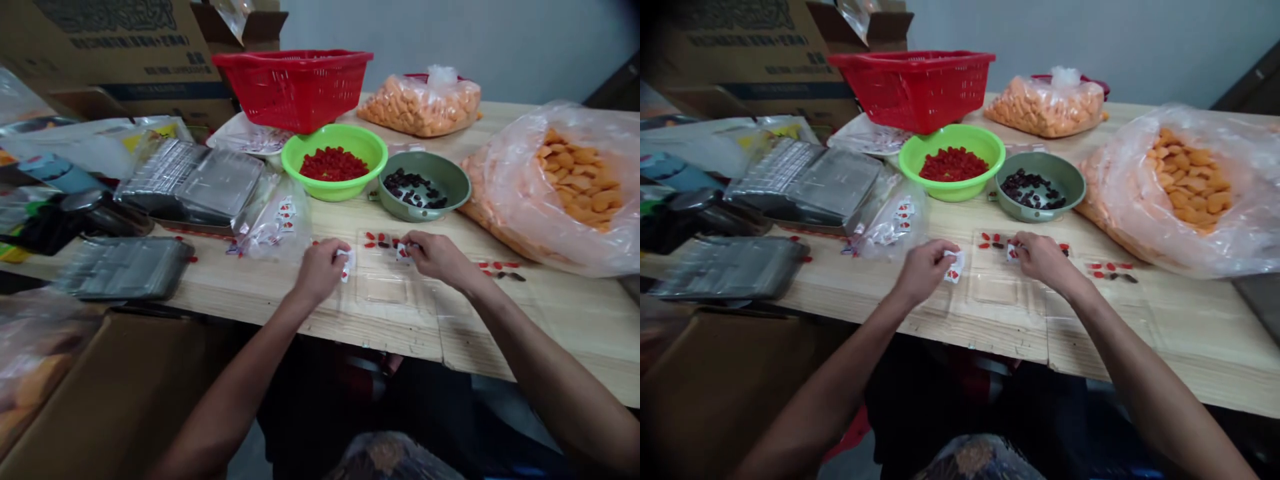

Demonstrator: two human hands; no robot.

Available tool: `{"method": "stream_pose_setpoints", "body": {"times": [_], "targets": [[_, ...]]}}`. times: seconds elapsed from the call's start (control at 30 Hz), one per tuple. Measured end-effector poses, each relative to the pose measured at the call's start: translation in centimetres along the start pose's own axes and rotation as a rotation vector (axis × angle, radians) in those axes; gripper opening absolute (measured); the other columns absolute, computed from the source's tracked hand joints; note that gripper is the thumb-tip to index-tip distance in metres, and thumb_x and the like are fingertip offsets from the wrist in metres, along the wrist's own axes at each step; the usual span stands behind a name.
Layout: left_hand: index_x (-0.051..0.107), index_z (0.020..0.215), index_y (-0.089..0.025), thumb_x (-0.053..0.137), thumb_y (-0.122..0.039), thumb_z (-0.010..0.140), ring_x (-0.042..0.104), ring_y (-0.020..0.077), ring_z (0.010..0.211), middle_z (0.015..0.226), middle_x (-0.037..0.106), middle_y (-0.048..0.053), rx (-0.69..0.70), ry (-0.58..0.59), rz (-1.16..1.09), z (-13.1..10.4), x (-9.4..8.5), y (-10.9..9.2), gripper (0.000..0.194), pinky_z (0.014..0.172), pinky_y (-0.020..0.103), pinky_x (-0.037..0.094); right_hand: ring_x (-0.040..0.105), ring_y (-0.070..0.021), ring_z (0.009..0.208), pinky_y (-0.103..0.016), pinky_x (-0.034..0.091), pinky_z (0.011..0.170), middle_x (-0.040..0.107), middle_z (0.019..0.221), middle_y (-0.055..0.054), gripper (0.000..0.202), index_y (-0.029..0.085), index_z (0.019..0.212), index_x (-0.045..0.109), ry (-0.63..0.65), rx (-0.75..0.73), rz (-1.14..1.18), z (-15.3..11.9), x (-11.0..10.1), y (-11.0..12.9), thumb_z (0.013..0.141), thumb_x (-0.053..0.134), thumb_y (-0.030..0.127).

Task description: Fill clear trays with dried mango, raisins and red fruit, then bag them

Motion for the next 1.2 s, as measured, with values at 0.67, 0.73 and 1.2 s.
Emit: {"method": "stream_pose_setpoints", "body": {"times": [0.67, 0.73, 1.2], "targets": [[0.029, 0.156, -0.009, 0.027, -0.057, 0.104, 0.019, 0.0285, 0.156, 0.166, 0.026, 0.017, 0.377, 0.514, 0.655, -4.6, 11.0, -3.8, 0.071, 0.126, 0.051, 0.017, 0.031, -0.0312, 0.151, -0.053, 0.034, 0.12, 0.036, 0.16, -0.022, 0.057, 0.007, 0.15, 0.046, -0.064, -0.309, -0.164, -6.2, 6.6, 2.5, 0.103, 0.036, 0.037], [0.033, 0.155, -0.013, 0.031, -0.052, 0.105, 0.024, 0.0271, 0.154, 0.165, 0.029, 0.015, 0.403, 0.448, 0.616, -4.0, 9.2, -4.1, 0.064, 0.126, 0.05, 0.02, 0.037, -0.0309, 0.148, -0.05, 0.038, 0.118, 0.041, 0.157, -0.022, 0.052, 0.009, 0.145, 0.053, -0.059, -0.319, -0.103, -5.4, 5.1, 2.7, 0.102, 0.037, 0.035], [0.072, 0.095, -0.012, 0.048, -0.01, 0.087, 0.07, 0.022, 0.086, 0.096, 0.074, 0.016, -0.174, 0.118, 0.896, 5.7, -7.7, 10.2, 0.025, 0.075, 0.028, 0.05, 0.064, -0.0334, 0.115, -0.04, 0.05, 0.094, 0.065, 0.123, -0.03, 0.032, -0.002, 0.117, 0.064, 0.26, -0.498, -0.098, 16.8, 7.6, 23.6, 0.09, 0.051, 0.008]]}}
Point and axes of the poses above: each hand's wrist, its own z-axis towards the middle knuckle, its own x-axis out of the palm, y = z × x, the point moved 9 cm from there along z, towards the middle knuckle
